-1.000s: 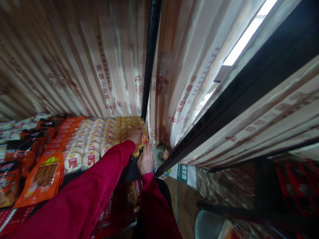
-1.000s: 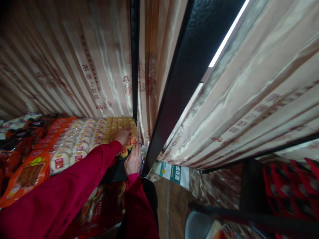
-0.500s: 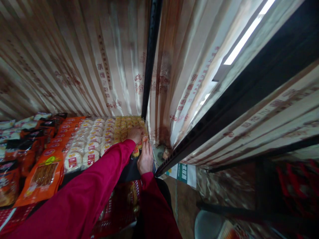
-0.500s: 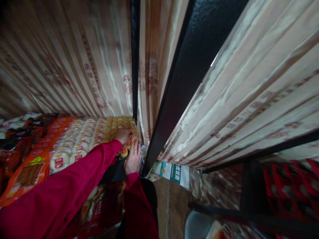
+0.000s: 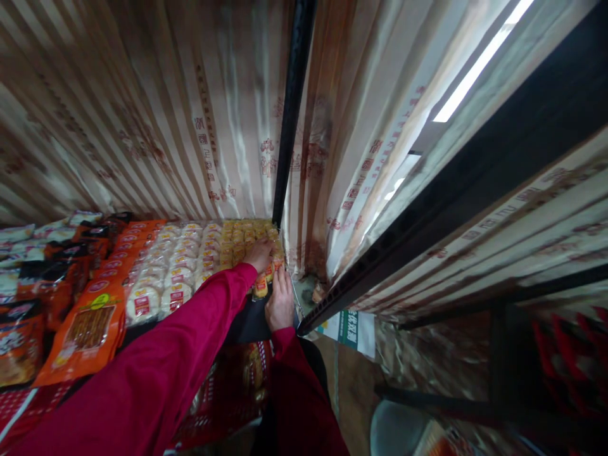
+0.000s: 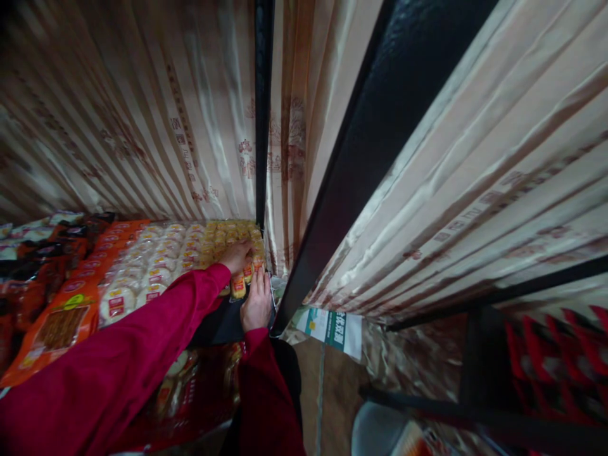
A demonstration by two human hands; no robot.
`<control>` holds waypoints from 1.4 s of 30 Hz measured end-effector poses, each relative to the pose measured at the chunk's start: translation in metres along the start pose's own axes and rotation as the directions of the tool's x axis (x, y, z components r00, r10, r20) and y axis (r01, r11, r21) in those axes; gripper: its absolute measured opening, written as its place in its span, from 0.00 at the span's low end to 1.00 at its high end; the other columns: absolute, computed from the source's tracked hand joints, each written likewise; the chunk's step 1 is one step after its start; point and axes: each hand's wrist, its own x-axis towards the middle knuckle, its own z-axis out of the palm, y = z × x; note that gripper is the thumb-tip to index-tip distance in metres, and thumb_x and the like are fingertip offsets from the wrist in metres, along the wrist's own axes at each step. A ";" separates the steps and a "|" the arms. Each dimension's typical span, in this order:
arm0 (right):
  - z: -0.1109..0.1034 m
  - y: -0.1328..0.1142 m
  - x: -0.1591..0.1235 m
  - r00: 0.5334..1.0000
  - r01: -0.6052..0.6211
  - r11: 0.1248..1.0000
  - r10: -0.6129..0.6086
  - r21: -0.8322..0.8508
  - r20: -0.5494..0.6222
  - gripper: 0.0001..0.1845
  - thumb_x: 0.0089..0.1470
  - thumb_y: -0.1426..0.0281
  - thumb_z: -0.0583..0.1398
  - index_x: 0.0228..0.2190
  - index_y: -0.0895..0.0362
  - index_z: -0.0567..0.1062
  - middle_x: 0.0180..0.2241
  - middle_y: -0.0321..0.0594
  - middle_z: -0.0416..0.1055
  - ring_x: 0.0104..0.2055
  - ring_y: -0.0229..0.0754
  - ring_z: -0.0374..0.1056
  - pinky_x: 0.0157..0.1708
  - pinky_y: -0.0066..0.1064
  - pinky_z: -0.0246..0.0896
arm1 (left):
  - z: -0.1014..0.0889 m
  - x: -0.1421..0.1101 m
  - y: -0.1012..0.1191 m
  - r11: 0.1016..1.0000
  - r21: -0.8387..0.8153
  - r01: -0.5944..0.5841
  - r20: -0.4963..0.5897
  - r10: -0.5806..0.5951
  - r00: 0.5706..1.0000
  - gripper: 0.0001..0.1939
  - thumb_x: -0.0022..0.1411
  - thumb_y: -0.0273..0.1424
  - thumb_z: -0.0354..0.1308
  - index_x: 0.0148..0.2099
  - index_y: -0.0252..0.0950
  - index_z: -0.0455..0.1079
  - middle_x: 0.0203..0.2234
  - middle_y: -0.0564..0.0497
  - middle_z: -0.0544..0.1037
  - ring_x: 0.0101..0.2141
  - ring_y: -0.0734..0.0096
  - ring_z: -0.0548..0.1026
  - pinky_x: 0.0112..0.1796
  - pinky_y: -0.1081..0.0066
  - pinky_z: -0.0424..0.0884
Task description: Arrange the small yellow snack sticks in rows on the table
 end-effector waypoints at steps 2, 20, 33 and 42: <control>0.000 0.000 0.000 1.000 -0.002 1.000 0.002 0.005 -0.010 0.37 0.41 0.84 0.47 0.57 0.68 0.58 0.60 0.49 0.52 0.64 0.45 0.38 0.57 0.42 0.49 | -0.002 -0.001 0.001 1.000 0.009 -0.002 0.010 0.002 1.000 0.08 0.51 0.21 0.55 0.36 0.34 0.68 0.37 0.47 0.72 0.39 0.69 0.69 0.42 0.71 0.65; 0.008 0.005 -0.001 1.000 -0.020 1.000 0.020 0.002 -0.016 0.34 0.45 0.82 0.48 0.56 0.65 0.59 0.60 0.50 0.52 0.63 0.46 0.42 0.57 0.42 0.49 | 0.022 -0.132 0.034 0.897 -0.361 0.256 -0.326 -0.378 0.866 0.12 0.56 0.21 0.47 0.40 0.34 0.67 0.38 0.46 0.71 0.40 0.69 0.71 0.43 0.68 0.69; 0.008 0.007 -0.002 0.998 0.006 1.000 -0.004 0.028 -0.057 0.35 0.40 0.84 0.47 0.54 0.71 0.61 0.59 0.55 0.53 0.63 0.45 0.42 0.58 0.41 0.48 | 0.044 -0.149 0.029 0.878 -0.384 0.286 -0.275 -0.405 0.872 0.15 0.55 0.20 0.46 0.45 0.34 0.64 0.45 0.43 0.68 0.43 0.70 0.71 0.45 0.69 0.69; 0.002 0.002 -0.009 0.993 0.032 0.994 -0.020 0.108 -0.113 0.33 0.44 0.83 0.46 0.54 0.69 0.61 0.59 0.54 0.53 0.63 0.45 0.42 0.57 0.43 0.51 | 0.051 -0.145 0.029 0.861 -0.414 0.297 -0.243 -0.419 0.875 0.17 0.56 0.20 0.45 0.48 0.31 0.63 0.45 0.40 0.68 0.42 0.68 0.72 0.46 0.66 0.69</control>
